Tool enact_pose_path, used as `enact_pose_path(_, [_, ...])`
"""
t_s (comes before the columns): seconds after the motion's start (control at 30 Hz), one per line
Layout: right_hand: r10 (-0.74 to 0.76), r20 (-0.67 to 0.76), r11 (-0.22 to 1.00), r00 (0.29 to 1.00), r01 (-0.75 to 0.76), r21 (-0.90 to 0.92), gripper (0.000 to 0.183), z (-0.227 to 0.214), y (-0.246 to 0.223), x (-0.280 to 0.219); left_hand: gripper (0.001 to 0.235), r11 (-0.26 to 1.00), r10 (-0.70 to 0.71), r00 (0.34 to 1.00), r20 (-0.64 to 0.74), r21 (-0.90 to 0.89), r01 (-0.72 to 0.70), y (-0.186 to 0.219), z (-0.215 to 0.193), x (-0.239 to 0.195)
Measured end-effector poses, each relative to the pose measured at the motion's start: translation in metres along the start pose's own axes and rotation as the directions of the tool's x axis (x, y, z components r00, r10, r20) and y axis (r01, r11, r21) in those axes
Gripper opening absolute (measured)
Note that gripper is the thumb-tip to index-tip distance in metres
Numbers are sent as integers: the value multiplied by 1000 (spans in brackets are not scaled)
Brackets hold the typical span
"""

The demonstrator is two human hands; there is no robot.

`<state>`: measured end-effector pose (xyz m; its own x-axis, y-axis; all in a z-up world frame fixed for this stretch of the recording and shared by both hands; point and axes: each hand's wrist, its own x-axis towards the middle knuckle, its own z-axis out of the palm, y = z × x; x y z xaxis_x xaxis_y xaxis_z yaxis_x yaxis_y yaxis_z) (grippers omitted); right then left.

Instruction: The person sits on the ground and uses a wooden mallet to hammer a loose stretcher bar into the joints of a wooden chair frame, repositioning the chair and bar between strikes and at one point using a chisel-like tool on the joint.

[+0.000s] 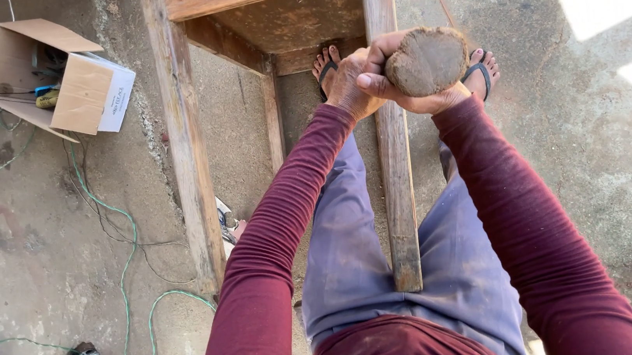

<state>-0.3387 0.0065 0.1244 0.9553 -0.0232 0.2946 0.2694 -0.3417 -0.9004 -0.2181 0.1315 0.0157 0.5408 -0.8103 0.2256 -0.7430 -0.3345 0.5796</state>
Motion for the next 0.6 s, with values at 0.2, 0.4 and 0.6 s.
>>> enact_pose_path(0.2, [29,-12,1000,999,-30,-11,27,13,-31,-34,20,966,66,997,-38,-250,-73,24,-2,-37])
enact_pose_path(0.4, [39,-48,999,998,-40,-8,26,27,-47,-69,23,989,126,992,-27,-75,-128,38,14,-62])
enact_pose_path(0.6, [-44,-56,999,997,46,19,23,49,-48,-103,24,984,145,988,-44,109,-140,36,38,-98])
